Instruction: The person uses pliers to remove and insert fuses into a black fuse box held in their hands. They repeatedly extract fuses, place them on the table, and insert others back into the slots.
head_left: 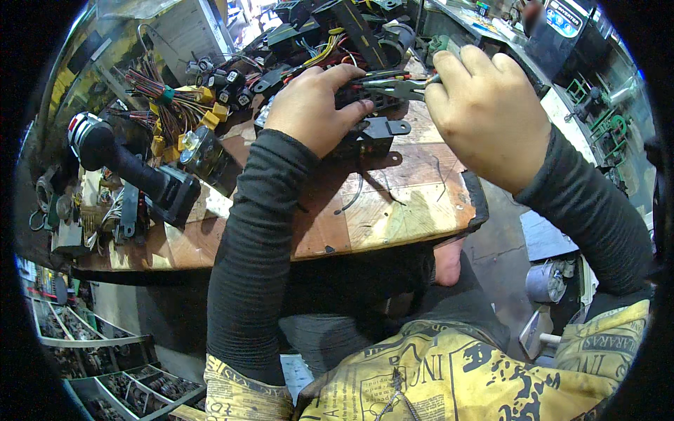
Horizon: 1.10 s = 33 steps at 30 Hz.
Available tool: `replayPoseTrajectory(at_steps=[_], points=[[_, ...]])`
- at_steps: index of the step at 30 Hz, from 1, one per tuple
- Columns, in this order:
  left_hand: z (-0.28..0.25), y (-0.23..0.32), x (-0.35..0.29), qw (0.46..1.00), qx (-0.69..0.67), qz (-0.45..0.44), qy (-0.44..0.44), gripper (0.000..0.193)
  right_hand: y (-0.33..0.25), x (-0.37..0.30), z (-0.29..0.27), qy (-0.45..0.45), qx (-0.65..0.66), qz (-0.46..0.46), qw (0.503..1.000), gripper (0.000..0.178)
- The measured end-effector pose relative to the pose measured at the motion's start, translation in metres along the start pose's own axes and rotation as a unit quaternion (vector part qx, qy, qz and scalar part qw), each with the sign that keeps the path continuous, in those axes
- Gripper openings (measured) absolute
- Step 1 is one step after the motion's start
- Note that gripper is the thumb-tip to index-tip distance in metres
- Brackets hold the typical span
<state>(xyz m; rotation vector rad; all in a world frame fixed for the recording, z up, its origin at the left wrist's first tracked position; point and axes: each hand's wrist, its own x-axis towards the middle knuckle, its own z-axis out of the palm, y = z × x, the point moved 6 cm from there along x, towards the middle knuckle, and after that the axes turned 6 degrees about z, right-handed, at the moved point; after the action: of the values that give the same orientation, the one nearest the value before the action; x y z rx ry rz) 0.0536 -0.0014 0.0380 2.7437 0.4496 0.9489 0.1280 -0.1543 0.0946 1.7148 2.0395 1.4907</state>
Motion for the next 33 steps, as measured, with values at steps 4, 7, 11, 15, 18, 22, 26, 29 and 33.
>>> replayPoseTrajectory(at_steps=[4,7,11,15,18,22,26,29,33], points=[[0.002,0.0,0.002,1.0,0.007,-0.024,-0.009,0.043,0.007,0.0,0.002,-0.004,0.016,-0.013,1.0,0.011],[0.001,0.005,0.002,1.0,0.016,-0.024,-0.005,0.04,0.008,-0.003,0.002,-0.015,0.024,-0.013,1.0,0.011],[0.001,0.001,0.0,0.997,0.008,-0.066,-0.027,0.041,0.01,-0.007,-0.006,-0.023,0.028,0.001,0.999,0.01],[0.003,-0.006,0.001,0.999,-0.013,-0.043,-0.026,0.04,0.051,-0.039,-0.046,-0.028,0.044,0.095,0.994,0.009],[0.002,-0.002,-0.001,1.0,0.011,0.008,0.0,0.04,0.075,-0.08,-0.055,-0.084,0.096,0.165,0.978,0.012],[-0.011,0.016,-0.005,0.998,0.025,-0.003,0.055,0.051,0.066,-0.136,-0.029,-0.135,0.467,0.318,0.814,0.023],[-0.055,0.078,-0.01,0.981,-0.055,0.159,0.1,0.054,0.029,-0.158,-0.007,-0.16,0.75,0.353,0.536,0.02],[-0.077,0.129,-0.018,0.969,-0.096,0.225,-0.018,0.051,0.005,-0.162,-0.005,-0.192,0.843,0.338,0.371,0.022],[-0.087,0.177,-0.014,0.953,-0.03,0.284,-0.104,0.042,-0.007,-0.163,-0.008,-0.165,0.871,0.257,0.383,0.025]])
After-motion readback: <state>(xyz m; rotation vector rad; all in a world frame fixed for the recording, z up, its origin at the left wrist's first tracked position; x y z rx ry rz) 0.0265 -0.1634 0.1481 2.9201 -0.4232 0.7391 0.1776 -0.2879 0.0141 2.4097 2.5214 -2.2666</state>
